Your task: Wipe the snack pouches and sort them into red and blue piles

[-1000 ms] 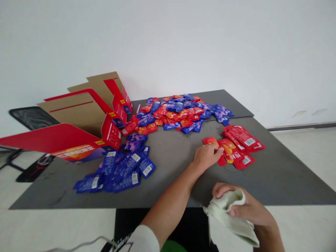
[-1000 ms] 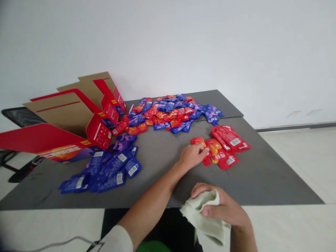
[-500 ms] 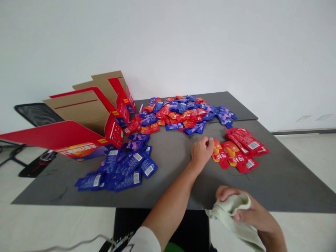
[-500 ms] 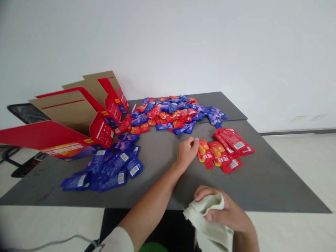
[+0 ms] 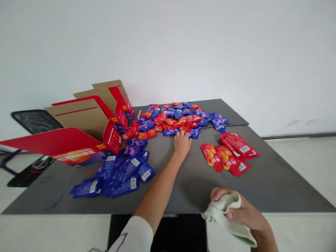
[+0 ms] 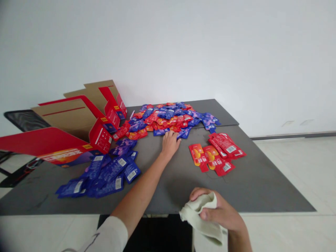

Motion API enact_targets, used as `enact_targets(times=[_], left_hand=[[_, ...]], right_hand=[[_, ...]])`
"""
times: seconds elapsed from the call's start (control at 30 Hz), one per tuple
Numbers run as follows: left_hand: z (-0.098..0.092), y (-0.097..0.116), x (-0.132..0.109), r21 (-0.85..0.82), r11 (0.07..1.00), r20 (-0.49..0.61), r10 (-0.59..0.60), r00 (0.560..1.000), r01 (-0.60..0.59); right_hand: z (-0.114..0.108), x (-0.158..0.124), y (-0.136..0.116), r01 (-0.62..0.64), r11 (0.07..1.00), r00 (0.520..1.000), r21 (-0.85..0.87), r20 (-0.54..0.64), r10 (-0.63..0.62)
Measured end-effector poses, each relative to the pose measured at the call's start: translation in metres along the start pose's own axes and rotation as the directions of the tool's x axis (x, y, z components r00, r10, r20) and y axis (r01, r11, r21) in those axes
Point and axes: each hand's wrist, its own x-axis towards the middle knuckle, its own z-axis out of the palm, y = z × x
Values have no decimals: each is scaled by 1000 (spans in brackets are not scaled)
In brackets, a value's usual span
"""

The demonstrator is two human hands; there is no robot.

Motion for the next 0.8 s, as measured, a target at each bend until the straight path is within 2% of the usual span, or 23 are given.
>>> enact_targets(times=[0.27,0.5,0.67,0.8], left_hand=[[-6,11,14,26,999,103,22,994,-25],[-23,21,21,-57,998,158,-7,987,17],[-43,18,13,-176,984,134,-15,991,39],[-63,13,-6,-277,956,134,-64,989,100]], right_hand=[[1,0,0,-13,1000,999,-4,-33,13],[-1,-2,4,-13,1000,998,14,-58,14],[-2,-2,3,-9,1000,998,25,-61,11],[3,-1,-6,0,1000,997,8,-82,1]])
